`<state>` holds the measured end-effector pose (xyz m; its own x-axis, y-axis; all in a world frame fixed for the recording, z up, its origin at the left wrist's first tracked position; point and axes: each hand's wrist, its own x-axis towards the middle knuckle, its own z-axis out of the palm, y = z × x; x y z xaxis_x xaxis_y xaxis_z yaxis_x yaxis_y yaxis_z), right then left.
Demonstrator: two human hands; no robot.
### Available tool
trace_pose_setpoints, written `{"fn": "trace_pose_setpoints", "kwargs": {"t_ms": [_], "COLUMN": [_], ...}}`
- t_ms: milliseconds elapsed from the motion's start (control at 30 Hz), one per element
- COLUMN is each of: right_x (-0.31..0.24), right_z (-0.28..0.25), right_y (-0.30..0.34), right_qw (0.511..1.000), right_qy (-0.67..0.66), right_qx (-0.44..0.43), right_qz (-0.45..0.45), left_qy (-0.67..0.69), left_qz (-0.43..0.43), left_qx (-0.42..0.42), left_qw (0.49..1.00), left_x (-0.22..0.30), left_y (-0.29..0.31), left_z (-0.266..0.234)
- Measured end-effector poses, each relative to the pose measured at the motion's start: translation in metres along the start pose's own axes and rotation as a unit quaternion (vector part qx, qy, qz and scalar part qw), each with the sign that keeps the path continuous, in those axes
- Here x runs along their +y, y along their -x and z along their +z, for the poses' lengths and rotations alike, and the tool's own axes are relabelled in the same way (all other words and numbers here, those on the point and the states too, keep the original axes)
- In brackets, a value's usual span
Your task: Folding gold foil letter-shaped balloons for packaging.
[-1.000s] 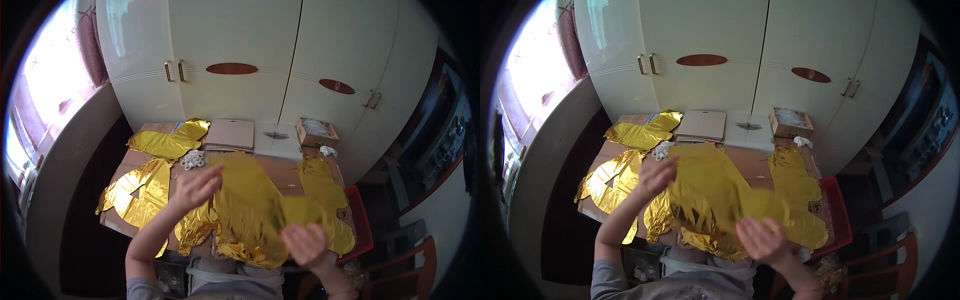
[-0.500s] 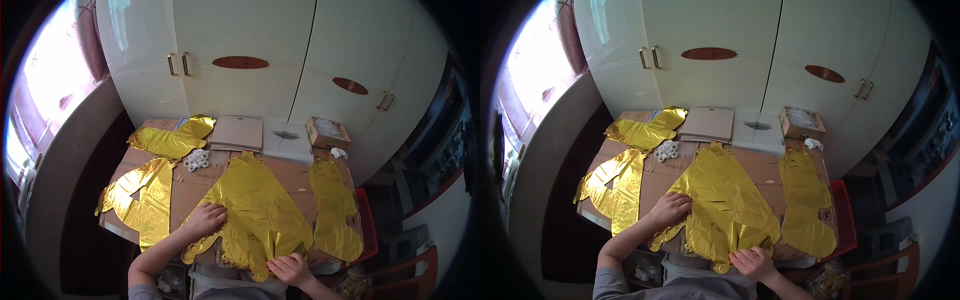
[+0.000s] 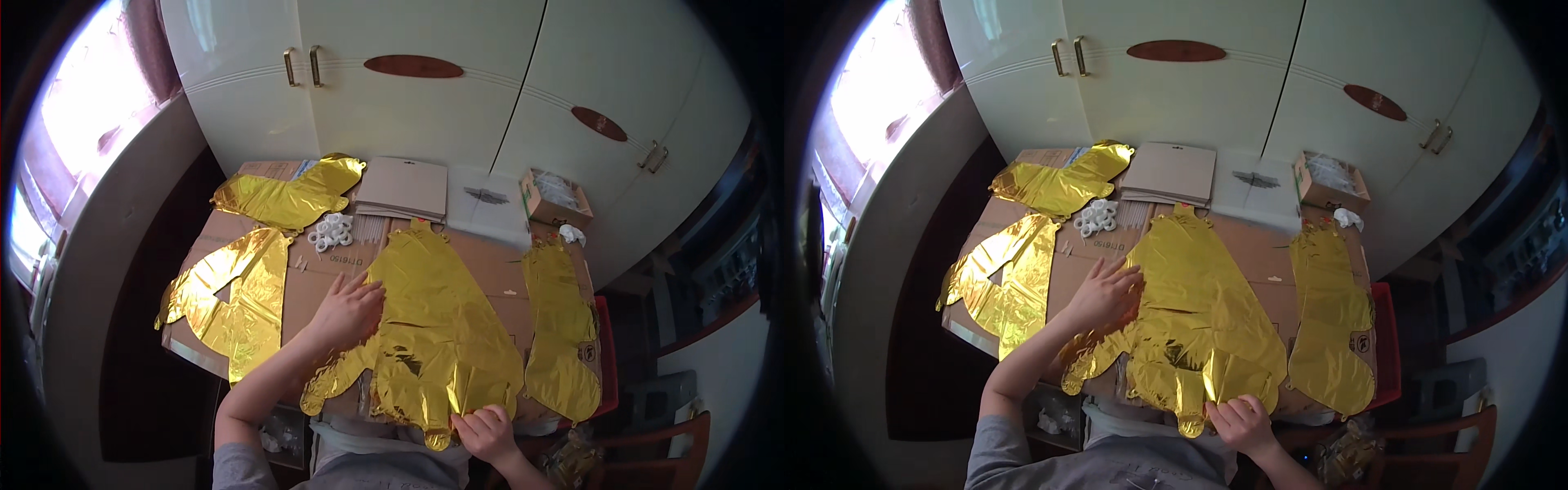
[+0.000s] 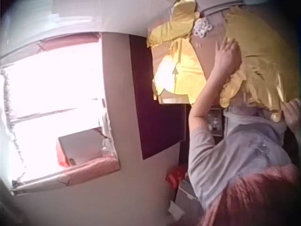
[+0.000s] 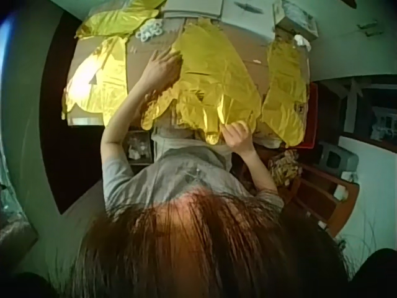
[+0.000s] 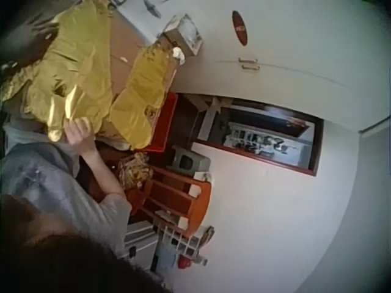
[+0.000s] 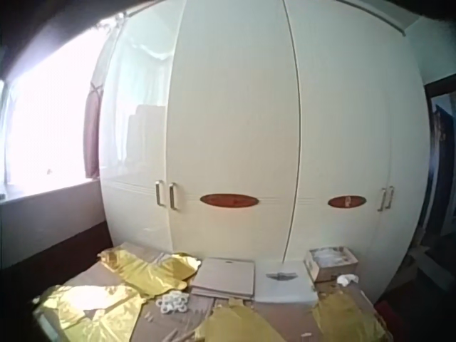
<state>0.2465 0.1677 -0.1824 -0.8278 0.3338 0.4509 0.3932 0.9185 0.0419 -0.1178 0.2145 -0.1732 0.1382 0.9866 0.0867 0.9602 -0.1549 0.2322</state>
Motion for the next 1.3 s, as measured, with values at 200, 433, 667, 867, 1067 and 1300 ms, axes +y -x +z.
{"fn": "trace_pose_setpoints", "kwargs": {"t_ms": [200, 433, 667, 867, 1067, 1300], "right_x": [-0.001, -0.003, -0.004, -0.006, -0.002, 0.063], "right_z": [0.002, 0.004, 0.010, 0.007, -0.002, 0.011], "right_y": [0.003, 0.004, 0.006, 0.008, 0.002, -0.045], "right_qw": [0.998, 0.998, 0.999, 0.999, 0.996, 0.973], "right_qy": [-0.037, -0.034, -0.039, -0.011, -0.076, -0.137], "right_qx": [0.017, 0.009, 0.011, -0.008, -0.034, -0.066], "right_qz": [0.055, 0.050, 0.033, 0.032, 0.039, 0.171], "left_qy": [0.028, 0.041, 0.021, -0.014, -0.032, -0.055], "left_qz": [0.025, 0.037, 0.139, 0.145, 0.157, 0.150], "left_qx": [0.004, 0.015, 0.034, 0.012, 0.015, -0.003], "left_qw": [0.999, 0.998, 0.990, 0.989, 0.987, 0.987], "left_x": [-0.004, 0.007, 0.025, 0.032, 0.033, 0.033], "left_y": [0.001, 0.003, -0.003, -0.009, -0.008, -0.007], "left_z": [0.005, 0.012, 0.035, 0.043, 0.046, 0.047]}}
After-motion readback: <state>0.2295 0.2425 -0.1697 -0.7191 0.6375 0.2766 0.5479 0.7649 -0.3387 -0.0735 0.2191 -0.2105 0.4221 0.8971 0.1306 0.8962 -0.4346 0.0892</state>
